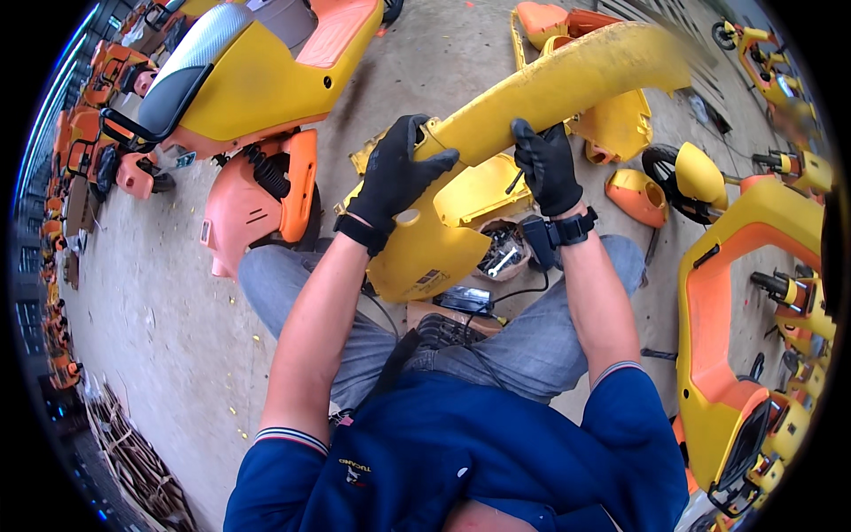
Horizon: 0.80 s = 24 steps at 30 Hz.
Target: The person sits on the floor and assembles yellow and orange plastic body panels of a scooter. They use a screwdriver to tighten screws into the plastic components, aligning the parts and securing them together.
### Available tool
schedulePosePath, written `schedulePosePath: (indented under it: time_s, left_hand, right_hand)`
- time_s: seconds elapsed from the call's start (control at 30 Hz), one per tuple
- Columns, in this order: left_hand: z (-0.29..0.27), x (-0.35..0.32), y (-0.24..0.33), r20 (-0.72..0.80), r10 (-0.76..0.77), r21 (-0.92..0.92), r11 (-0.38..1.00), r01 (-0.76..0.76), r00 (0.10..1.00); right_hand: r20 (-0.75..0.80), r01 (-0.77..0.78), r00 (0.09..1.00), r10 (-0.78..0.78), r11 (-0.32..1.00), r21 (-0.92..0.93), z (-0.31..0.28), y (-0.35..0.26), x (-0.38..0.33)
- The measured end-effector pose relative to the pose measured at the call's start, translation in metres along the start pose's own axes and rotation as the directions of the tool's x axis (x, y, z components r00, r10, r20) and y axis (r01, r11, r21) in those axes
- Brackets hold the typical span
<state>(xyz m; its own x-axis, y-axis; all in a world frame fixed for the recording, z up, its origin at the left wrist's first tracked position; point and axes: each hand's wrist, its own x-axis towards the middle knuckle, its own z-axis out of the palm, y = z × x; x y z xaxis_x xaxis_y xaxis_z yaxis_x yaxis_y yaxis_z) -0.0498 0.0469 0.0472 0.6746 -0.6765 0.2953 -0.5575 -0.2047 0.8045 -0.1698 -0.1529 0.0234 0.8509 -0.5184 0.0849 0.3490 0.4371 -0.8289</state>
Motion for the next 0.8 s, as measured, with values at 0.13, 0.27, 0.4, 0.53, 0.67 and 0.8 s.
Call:
schedulePosePath:
  time_s: [0.13,0.27,0.4,0.53,0.67,0.8]
  left_hand:
    - [-0.001,-0.001,0.003,-0.060,-0.029,0.119,0.992,0.036,0.998]
    - [-0.001,-0.003,0.004,-0.110,-0.014,0.168,0.985,0.033,0.994]
    - [0.000,-0.004,0.003,-0.145,0.003,0.169,0.985,0.022,0.989]
    - [0.003,-0.003,0.001,-0.124,-0.027,0.174,0.984,0.049,0.992]
    - [0.004,-0.004,0.003,-0.123,-0.036,0.175,0.983,0.058,0.992]
    - [0.004,-0.005,0.003,-0.123,-0.019,0.184,0.982,0.042,0.992]
  right_hand:
    - [-0.015,-0.012,1.000,0.012,1.000,-0.003,0.003,0.004,-0.002]
    - [0.001,-0.036,0.999,0.036,0.999,0.024,0.003,0.005,-0.003]
    - [0.007,-0.024,1.000,0.025,0.999,-0.048,0.011,0.002,-0.005]
    - [0.006,-0.047,0.999,0.048,0.999,-0.018,0.009,0.003,-0.004]
    - [0.036,-0.073,0.997,0.071,0.995,0.061,0.002,0.006,-0.002]
    - [0.064,-0.102,0.993,0.097,0.991,0.085,-0.002,0.007,0.000]
